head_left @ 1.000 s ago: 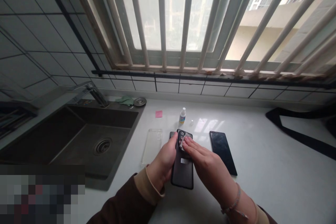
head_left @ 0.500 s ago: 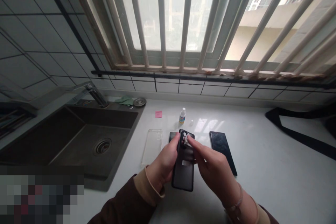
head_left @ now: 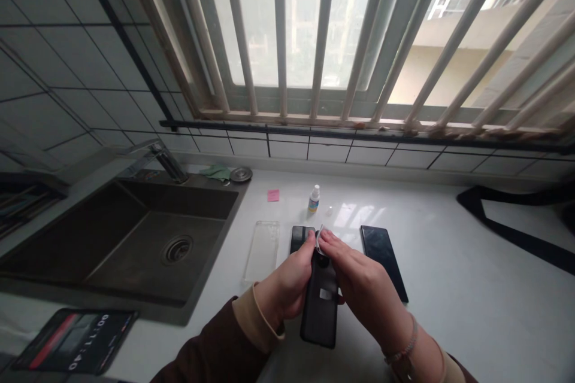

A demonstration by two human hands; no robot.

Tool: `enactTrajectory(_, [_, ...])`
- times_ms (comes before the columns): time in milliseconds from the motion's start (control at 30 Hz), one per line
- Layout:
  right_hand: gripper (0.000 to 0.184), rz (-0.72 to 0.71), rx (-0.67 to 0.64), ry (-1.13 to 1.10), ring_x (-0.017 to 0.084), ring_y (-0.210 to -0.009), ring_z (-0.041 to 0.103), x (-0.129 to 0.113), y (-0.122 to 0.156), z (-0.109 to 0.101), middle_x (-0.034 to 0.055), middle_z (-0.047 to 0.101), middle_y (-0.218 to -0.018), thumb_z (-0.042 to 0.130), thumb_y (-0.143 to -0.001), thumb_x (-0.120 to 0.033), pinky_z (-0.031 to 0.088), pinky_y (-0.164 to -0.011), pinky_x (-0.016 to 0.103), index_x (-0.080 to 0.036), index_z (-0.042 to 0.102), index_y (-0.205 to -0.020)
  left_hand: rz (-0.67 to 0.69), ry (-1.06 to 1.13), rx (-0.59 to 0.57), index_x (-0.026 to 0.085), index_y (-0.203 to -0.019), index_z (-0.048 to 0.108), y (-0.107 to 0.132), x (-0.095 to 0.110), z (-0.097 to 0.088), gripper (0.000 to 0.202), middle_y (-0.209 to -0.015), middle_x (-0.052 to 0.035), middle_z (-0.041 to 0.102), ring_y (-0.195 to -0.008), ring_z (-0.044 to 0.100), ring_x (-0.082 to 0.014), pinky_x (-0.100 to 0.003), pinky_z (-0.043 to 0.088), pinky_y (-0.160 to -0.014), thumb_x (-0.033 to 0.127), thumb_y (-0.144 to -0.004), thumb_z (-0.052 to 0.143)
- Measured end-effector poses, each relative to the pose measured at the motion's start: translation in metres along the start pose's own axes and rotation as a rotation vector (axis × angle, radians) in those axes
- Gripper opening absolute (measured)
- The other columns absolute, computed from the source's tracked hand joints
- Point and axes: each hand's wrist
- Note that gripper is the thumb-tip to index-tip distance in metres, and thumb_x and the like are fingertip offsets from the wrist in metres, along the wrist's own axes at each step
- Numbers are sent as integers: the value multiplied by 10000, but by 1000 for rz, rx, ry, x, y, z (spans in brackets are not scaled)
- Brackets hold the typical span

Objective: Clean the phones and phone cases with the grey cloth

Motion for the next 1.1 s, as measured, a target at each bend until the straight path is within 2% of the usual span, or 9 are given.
enactTrajectory(100, [608,-109,-40,-15,234,-1359,658,0,0,-1,70,691,-1457,487,-990,34,563,-1172,413,-259,618,-1506,14,29,19,146,-1316,669,0,4,-2,756,-1059,-176,785,-941,772,-289,-418,596,-876,777,-1009,388])
enactTrajectory(167, [578,-154,-68,-35,227,-1371,647,-1,0,-1,73,691,-1456,478,-998,34,555,-1182,410,-243,642,-1477,19,64,20,121,-1181,707,1,9,-1,755,-1039,-189,784,-967,769,-288,-392,593,-882,785,-1003,394])
enactTrajectory(300, [485,-212,-149,-78,211,-1399,621,-5,0,-2,77,702,-1442,472,-1011,27,524,-1211,392,-195,700,-1376,13,131,63,110,-959,722,3,17,1,749,-847,-156,763,-831,757,-242,-319,594,-813,795,-989,419])
enactTrajectory(367, [449,-246,-187,-104,201,-1398,621,-8,-1,-4,75,722,-1414,481,-1010,14,521,-1210,369,-185,715,-1337,16,124,114,72,-968,737,4,21,1,824,-790,-152,743,-762,737,-228,-309,591,-775,821,-978,393])
enactTrajectory(500, [423,-281,-232,-165,176,-1352,661,-15,-2,-8,55,738,-1390,505,-995,-3,491,-1229,349,-204,718,-1301,83,90,192,49,-1042,752,7,27,3,867,-841,-165,754,-722,715,-221,-331,587,-768,828,-973,378])
enactTrajectory(667, [403,-267,-371,-296,127,-1340,667,-27,-3,-15,18,742,-1391,521,-996,-24,416,-1267,297,-236,699,-1288,143,70,209,36,-1139,738,9,33,2,896,-925,-182,760,-766,745,-278,-372,589,-729,812,-991,315])
enactTrajectory(833, [335,-220,-530,-517,140,-1323,682,-40,-9,-21,48,769,-1346,565,-990,-77,405,-1250,267,-219,723,-1249,241,123,212,40,-1233,708,7,38,0,806,-1029,-198,762,-821,738,-269,-414,617,-812,730,-1035,340])
enactTrajectory(967, [288,-117,-685,-833,141,-1203,754,-42,-12,-29,84,812,-1233,515,-1054,-135,517,-1114,214,-186,752,-1211,301,123,243,72,-1285,688,9,41,2,753,-1066,-196,748,-824,729,-271,-442,631,-790,709,-1036,375])
enactTrajectory(1100, [337,-93,-855,-1074,162,-1032,811,-33,-5,-37,112,836,-1103,486,-1112,-349,591,-908,171,-192,784,-1107,354,88,278,113,-1283,686,11,40,7,649,-964,-136,720,-814,707,-238,-403,628,-751,675,-1014,506])
Point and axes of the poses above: each hand's wrist, its own y-axis away from the middle knuckle, its own z-axis out of the palm, x = y × z
